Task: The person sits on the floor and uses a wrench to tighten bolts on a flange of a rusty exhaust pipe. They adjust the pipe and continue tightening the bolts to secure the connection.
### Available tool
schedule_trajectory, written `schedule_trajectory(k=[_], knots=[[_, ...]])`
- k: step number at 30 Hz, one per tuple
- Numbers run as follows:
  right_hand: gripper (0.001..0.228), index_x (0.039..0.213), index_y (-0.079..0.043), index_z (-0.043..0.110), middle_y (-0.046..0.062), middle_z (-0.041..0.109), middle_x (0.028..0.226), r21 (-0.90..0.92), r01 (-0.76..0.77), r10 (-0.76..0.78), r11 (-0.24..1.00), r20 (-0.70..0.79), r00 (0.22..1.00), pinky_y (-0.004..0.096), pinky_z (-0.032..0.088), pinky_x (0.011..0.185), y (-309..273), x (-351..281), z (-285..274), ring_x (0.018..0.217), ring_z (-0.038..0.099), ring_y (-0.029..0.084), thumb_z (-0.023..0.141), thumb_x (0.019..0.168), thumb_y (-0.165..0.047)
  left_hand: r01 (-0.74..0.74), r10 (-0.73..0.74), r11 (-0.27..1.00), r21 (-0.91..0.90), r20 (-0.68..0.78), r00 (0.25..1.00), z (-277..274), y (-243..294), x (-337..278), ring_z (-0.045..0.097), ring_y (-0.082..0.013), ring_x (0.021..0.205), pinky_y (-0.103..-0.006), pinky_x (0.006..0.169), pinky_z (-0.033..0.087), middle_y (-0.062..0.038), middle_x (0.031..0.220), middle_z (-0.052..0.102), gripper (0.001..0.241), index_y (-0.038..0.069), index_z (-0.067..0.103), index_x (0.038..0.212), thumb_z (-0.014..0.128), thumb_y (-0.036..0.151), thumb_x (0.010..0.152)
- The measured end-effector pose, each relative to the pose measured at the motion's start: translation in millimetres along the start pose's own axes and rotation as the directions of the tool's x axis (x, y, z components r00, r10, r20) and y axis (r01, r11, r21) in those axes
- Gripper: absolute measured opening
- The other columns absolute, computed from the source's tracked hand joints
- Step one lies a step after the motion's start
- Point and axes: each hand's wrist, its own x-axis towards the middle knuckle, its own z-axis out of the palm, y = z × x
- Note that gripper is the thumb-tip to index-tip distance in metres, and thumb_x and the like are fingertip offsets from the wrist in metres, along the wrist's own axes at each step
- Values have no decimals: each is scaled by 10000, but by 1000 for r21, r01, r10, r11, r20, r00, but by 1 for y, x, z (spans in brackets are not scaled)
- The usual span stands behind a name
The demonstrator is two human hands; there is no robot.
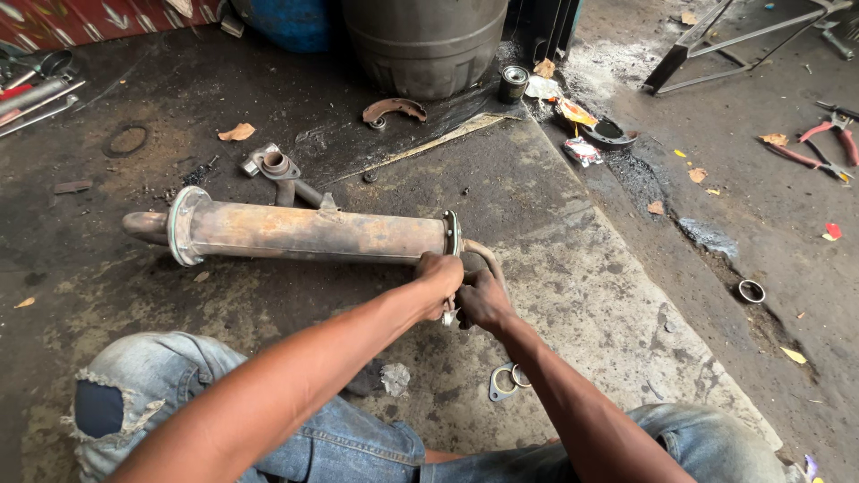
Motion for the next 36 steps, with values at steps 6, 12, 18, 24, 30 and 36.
schedule_trajectory(k=[6, 12, 18, 24, 30, 36], knots=[[274, 1139, 71, 690, 158, 733, 841, -16, -61, 62, 998, 45, 997, 337, 588, 603, -15, -11, -1, 669, 697, 192, 563, 968, -100, 23, -16, 979, -201, 35, 999, -1, -2, 13, 483, -187, 531, -357, 374, 401, -113, 744, 560, 255, -5, 625, 1045, 456, 161, 951], [292, 1095, 133, 701, 195, 722, 875, 252, -39, 16, 967, 93, 996, 349, 567, 564, -10, -7, -4, 638, 659, 194, 544, 965, -77, 16, -15, 1000, 2, -87, 996, 3, 6, 0, 699, -267, 760, -407, 511, 588, -209, 1013, 694, 362, -46, 649, 1164, 503, 218, 966], [445, 1417, -95, 395, 243, 703, 893, 550, -231, 164, 803, 169, 972, 375, 526, 542, -40, -27, -22, 588, 611, 245, 313, 987, -177, 91, -74, 989, 117, -141, 987, 2, 20, -17, 763, -317, 838, -422, 565, 629, -217, 1097, 716, 385, -27, 673, 1174, 527, 264, 968], [516, 1350, -47, 572, 188, 689, 839, 533, -210, 118, 819, 201, 972, 349, 498, 515, -39, -26, -18, 584, 578, 223, 302, 1039, -359, -77, 122, 958, 277, -148, 981, -2, 1, -4, 732, -333, 853, -409, 594, 565, -227, 1054, 725, 369, -6, 714, 1084, 565, 310, 965], [419, 1140, -12, 643, 127, 690, 847, 321, 128, -185, 938, 154, 971, 397, 561, 549, -16, -15, -14, 643, 634, 217, 351, 1019, -287, -272, 348, 871, 409, -123, 930, 13, -56, 50, 707, -340, 805, -399, 595, 525, -260, 971, 751, 231, -35, 728, 927, 539, 97, 933], [412, 1063, -10, 659, 101, 669, 849, 427, -67, 19, 902, 116, 993, 355, 550, 659, -32, -22, -11, 716, 620, 179, 432, 1030, -352, -449, 567, 666, 596, -12, 824, 2, -72, 27, 746, -308, 735, -405, 611, 582, -234, 860, 748, 115, 13, 643, 802, 571, 44, 885]])
